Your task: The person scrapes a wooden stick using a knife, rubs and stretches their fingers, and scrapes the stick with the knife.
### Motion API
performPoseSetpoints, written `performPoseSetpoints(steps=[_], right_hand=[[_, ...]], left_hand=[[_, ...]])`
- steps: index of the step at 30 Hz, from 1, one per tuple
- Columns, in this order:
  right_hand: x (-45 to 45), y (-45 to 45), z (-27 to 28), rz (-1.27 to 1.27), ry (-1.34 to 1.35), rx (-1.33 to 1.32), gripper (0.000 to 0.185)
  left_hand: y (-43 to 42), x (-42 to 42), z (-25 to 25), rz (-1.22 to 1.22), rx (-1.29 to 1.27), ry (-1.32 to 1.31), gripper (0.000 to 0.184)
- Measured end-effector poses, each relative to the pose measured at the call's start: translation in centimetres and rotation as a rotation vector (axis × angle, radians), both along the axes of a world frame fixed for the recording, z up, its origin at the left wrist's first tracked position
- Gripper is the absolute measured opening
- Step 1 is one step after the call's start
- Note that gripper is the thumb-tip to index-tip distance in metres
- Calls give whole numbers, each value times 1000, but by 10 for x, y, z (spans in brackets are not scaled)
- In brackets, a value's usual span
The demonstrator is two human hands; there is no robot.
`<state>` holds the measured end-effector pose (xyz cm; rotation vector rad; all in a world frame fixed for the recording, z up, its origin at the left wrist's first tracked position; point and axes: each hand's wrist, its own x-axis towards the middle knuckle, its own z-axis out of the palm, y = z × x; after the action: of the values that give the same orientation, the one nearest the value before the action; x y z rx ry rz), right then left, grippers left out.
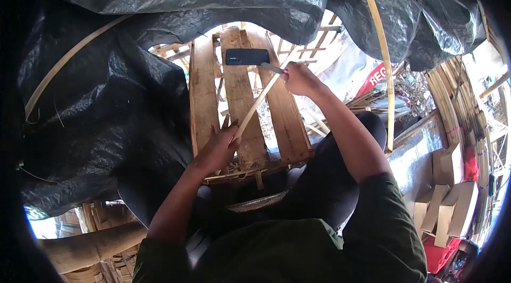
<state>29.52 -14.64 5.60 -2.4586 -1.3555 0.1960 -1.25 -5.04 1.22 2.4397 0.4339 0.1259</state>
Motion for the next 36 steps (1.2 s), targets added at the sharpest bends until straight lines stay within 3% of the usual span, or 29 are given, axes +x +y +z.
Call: performPoseSetpoints(steps=[3, 6, 7, 11, 12, 14, 16, 18, 26, 31, 32, 34, 36], right_hand=[[-11, 6, -10, 150, 175, 318, 18], [14, 19, -43, 86, 171, 339, 23], [18, 26, -42, -64, 160, 159, 31], [30, 35, -44, -133, 265, 70, 48], [35, 36, -52, -131, 271, 64, 48], [44, 40, -69, 28, 40, 188, 47], [45, 42, -71, 3, 63, 155, 49], [32, 44, -51, -125, 327, -35, 53], [14, 45, -44, -69, 383, -172, 56], [-5, 39, -40, 40, 303, -108, 53], [-12, 36, -37, 41, 306, -110, 53], [-39, 28, -25, 33, 563, -274, 53], [-50, 25, -27, -4, 531, -248, 53]], left_hand=[[-1, -3, -14, 16, 94, -79, 36], [-5, -6, -1, 116, 82, 58, 31], [-5, -7, -9, 142, 122, 31, 27], [-4, -9, -21, 179, 338, -77, 27], [-3, -9, -18, 166, 267, -89, 27], [-2, -9, -18, 155, 191, -95, 28], [1, -9, -24, 139, 91, -128, 28], [1, -8, -16, 145, 32, -126, 28], [3, -4, -22, 161, 44, -229, 27], [1, -2, 1, 158, -149, 35, 27], [1, -3, -5, 160, -151, 38, 27], [2, -3, -23, 137, 157, -230, 31], [4, -4, -20, 133, 79, -191, 32]])
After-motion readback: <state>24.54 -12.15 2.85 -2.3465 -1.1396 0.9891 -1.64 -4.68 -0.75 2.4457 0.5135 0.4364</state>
